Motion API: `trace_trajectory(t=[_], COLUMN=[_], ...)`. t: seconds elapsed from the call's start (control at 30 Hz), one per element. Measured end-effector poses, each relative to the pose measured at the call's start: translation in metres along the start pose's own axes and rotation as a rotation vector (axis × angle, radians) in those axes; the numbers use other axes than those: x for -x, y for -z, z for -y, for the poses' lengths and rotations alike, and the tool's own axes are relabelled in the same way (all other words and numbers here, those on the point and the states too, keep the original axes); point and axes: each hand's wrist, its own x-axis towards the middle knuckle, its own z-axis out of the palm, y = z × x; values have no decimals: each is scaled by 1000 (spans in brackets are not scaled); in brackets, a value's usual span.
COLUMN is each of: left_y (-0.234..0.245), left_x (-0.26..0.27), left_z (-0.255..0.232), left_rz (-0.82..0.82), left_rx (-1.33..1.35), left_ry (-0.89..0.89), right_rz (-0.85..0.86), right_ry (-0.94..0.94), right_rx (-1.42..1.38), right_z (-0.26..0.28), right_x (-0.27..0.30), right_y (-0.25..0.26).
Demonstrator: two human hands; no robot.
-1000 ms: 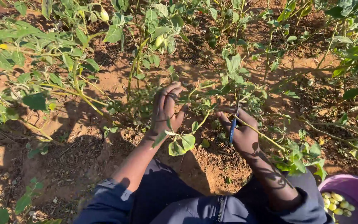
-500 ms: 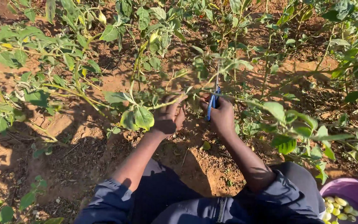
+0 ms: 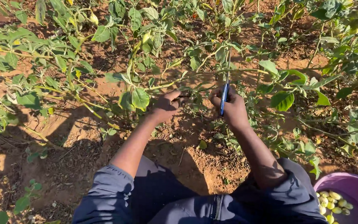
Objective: Harvest small vegetables from plants using scissors and place them in a bucket.
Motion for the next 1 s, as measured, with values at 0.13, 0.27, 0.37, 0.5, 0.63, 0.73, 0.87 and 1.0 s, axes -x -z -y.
trace_trajectory(t=[0.13,0.27,0.37,0.5,0.63,0.73,0.87,1.0], left_y=[-6,-19,-18,-43,-27,-47,-44,-34], left_x=[8,21,54,64,72,61,61,68], left_z=[23,29,-21,-13,-35,-12,-25,-48], left_rz=[43,-419,-505,-278,-157,-178,-189,-278], left_rx=[355,13,165,488,751,1034,908,637], left_ry=[-70,-410,-63,-91,-26,-10,-200,-97], right_rz=[-45,-42,-10,16,177,405,707,776], right_ry=[112,145,217,-172,-179,-377,-448,-488], right_rx=[25,201,350,441,458,380,413,541], right_z=[6,-16,-34,-22,6,16,-4,-17], right_x=[6,28,43,64,84,92,90,88], right_y=[11,11,-1,-18,-8,9,27,24])
